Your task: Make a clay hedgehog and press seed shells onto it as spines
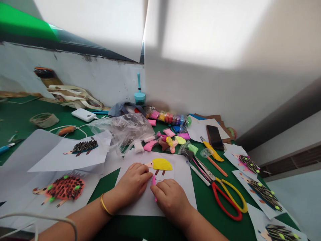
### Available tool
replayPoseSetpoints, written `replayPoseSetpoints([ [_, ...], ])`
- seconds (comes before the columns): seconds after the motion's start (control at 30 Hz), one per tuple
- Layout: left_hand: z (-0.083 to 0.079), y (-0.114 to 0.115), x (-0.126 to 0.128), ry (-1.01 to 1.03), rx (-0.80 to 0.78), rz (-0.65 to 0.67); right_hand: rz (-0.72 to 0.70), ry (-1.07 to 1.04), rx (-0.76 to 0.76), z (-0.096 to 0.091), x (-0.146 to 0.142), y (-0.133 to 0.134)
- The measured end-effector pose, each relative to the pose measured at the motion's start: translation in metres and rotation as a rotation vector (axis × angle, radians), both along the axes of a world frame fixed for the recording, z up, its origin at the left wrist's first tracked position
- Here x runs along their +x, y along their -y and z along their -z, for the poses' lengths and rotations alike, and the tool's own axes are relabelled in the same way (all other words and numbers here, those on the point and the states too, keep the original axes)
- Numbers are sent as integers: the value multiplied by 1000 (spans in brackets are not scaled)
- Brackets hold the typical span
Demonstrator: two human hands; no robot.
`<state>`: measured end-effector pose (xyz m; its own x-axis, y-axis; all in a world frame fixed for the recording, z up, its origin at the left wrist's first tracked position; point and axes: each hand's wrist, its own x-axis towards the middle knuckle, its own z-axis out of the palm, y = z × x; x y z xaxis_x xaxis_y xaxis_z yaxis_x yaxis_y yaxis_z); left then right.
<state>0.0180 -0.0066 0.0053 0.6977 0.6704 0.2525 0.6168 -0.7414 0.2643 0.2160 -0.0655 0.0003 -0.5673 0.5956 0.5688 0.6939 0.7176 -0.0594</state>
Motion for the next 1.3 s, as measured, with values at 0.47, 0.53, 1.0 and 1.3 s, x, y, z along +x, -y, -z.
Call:
replayPoseSetpoints([
  [0.47, 1, 1, 0, 14, -13, 17, -5, -9, -7, 2, 0, -1],
  [0.53, 1, 1, 0, 11, -12, 18, -2, -15, -1, 2, 0, -1],
  [1.0, 1, 1, 0, 29, 50, 18, 21, -256, -117, -12, 15, 5],
  [1.3, 7, 1, -1, -18, 96, 13, 109, -426, -225, -12, 21, -1],
])
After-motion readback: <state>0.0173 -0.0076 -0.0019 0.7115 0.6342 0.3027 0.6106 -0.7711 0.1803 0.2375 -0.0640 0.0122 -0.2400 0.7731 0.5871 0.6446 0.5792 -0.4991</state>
